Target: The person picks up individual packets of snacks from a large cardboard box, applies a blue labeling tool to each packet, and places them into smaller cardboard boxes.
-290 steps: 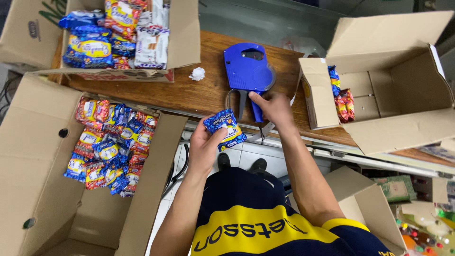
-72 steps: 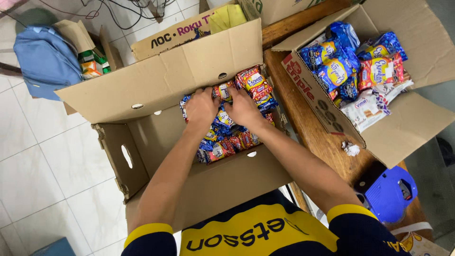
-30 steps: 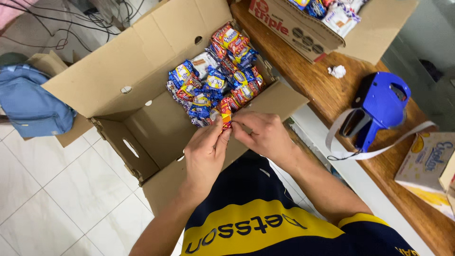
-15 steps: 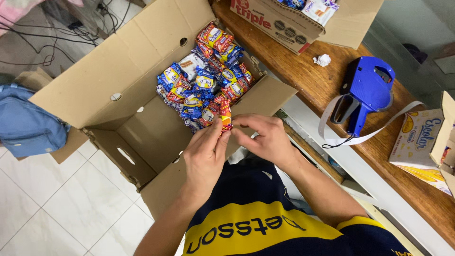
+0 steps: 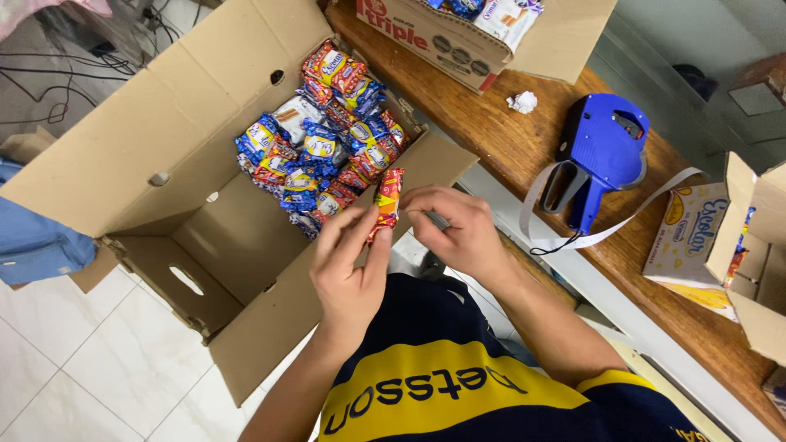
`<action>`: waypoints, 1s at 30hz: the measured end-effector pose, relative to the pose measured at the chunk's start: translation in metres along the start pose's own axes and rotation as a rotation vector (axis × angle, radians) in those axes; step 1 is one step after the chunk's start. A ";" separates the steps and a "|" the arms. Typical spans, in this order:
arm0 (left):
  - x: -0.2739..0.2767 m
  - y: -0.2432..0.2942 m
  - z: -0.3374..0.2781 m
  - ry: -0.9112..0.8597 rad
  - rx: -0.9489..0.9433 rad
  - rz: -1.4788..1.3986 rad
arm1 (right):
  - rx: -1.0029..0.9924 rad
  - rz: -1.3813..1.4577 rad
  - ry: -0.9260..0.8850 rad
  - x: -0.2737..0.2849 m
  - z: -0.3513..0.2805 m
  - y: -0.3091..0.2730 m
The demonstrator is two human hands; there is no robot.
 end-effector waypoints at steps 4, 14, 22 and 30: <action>-0.021 0.009 -0.002 0.011 0.046 -0.027 | 0.021 -0.034 0.029 0.014 -0.005 0.001; -0.076 0.038 -0.012 0.030 -0.075 0.075 | 0.107 -0.241 0.087 0.055 -0.016 0.009; -0.107 0.054 -0.014 -0.001 -0.170 0.154 | 0.144 -0.196 0.003 0.093 -0.018 0.017; -0.125 0.063 -0.020 -0.029 -0.250 0.266 | 0.117 -0.156 -0.033 0.114 -0.028 0.033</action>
Point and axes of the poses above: each hand's wrist, its own z-axis towards the middle knuckle, its own x-axis out of the back of the hand, y = z × x, the point moved 3 cm from there along z, towards the middle knuckle, and after that the axes turned 7 degrees about -y, right-handed, at the moved point
